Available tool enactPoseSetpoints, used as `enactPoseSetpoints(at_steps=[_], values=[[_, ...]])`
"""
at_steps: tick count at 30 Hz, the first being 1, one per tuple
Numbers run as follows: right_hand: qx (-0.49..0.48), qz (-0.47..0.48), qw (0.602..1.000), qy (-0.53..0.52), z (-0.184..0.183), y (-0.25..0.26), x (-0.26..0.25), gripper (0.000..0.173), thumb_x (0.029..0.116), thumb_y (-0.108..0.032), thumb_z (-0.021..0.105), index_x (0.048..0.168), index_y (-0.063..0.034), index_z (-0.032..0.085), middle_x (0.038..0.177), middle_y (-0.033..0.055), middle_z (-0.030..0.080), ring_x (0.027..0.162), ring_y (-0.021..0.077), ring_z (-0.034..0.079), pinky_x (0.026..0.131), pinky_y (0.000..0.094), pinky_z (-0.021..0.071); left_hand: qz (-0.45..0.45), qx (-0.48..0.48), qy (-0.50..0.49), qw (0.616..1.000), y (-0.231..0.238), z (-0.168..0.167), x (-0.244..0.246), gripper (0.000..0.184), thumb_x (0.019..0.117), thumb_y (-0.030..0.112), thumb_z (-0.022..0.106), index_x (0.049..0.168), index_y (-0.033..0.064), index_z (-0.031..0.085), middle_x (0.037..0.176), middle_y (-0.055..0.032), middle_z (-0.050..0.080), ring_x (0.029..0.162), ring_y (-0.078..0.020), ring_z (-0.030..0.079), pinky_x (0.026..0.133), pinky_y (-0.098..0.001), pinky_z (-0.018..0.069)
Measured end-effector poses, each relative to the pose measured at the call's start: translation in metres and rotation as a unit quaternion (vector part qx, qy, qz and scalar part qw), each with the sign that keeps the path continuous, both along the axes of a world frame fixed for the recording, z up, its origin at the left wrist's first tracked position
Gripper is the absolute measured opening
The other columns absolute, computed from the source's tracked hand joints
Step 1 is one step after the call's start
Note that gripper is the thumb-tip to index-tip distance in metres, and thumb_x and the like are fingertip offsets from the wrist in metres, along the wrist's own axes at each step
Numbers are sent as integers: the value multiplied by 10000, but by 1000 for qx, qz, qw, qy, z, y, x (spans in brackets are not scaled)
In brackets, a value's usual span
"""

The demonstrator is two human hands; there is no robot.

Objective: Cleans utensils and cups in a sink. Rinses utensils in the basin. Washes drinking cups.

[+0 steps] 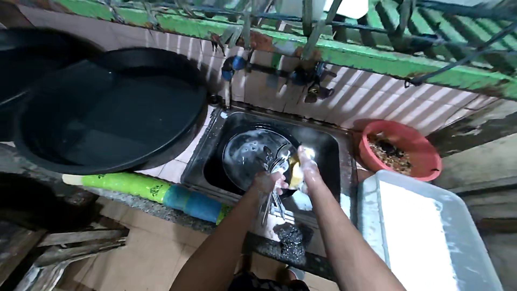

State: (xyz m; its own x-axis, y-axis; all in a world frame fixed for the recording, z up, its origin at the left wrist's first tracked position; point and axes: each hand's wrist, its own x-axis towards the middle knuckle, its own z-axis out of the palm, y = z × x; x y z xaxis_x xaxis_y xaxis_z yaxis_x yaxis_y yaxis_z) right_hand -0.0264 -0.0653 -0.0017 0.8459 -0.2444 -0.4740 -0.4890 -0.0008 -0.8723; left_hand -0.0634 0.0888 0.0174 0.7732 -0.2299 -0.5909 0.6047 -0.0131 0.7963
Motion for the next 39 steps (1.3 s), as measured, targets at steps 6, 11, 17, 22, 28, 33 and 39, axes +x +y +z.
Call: enactPoseSetpoints(at_steps=[6,11,17,22,28,33,39], values=[[25,-40,998,-40,6,1,-8,432,943,-310,751,1259,-43,624,941,116,696,755,191,673,699,409,597,-102,-31,36,994,4,5,2,262,1079,237,522,1169,9,614,804,-36,647,581,-77,587,534,-214,500],[139,-134,978,-78,-10,14,-8,446,1029,-440,594,1283,-74,578,974,83,667,816,174,667,728,402,592,-24,-12,47,999,-11,12,0,242,1095,242,494,952,59,562,598,34,460,439,-43,402,421,-193,355],[207,-28,978,-24,5,6,-26,311,999,-266,648,1249,-91,588,857,90,693,673,181,680,585,377,602,-61,-9,-2,998,-1,3,-4,311,1106,289,477,988,38,620,655,22,547,493,-43,480,476,-192,422],[142,-145,976,-77,4,13,-10,374,983,-323,684,1252,-72,610,989,78,682,829,167,673,732,396,595,-42,89,-19,995,-13,7,-10,381,1099,334,498,1230,-8,605,810,-44,678,559,-74,534,559,-251,470],[89,-92,992,-8,19,23,-33,429,975,-356,701,1289,-82,598,941,100,693,749,192,674,660,411,591,-73,127,-23,989,5,21,-4,341,1088,287,521,1191,-22,621,801,-68,631,587,-102,550,584,-267,493],[70,17,992,-106,29,-14,-10,417,1032,-419,560,1328,-125,569,1003,55,678,817,143,671,704,360,595,-217,105,-7,971,32,25,-6,300,1074,303,548,1060,22,652,712,-12,615,537,-73,528,535,-241,463],[-65,104,986,-110,42,-13,3,289,954,-204,738,1195,-55,683,967,103,715,795,184,687,741,400,604,-220,227,-96,944,29,38,-11,431,1088,387,518,1278,9,599,854,-92,665,649,-152,581,651,-333,516]])
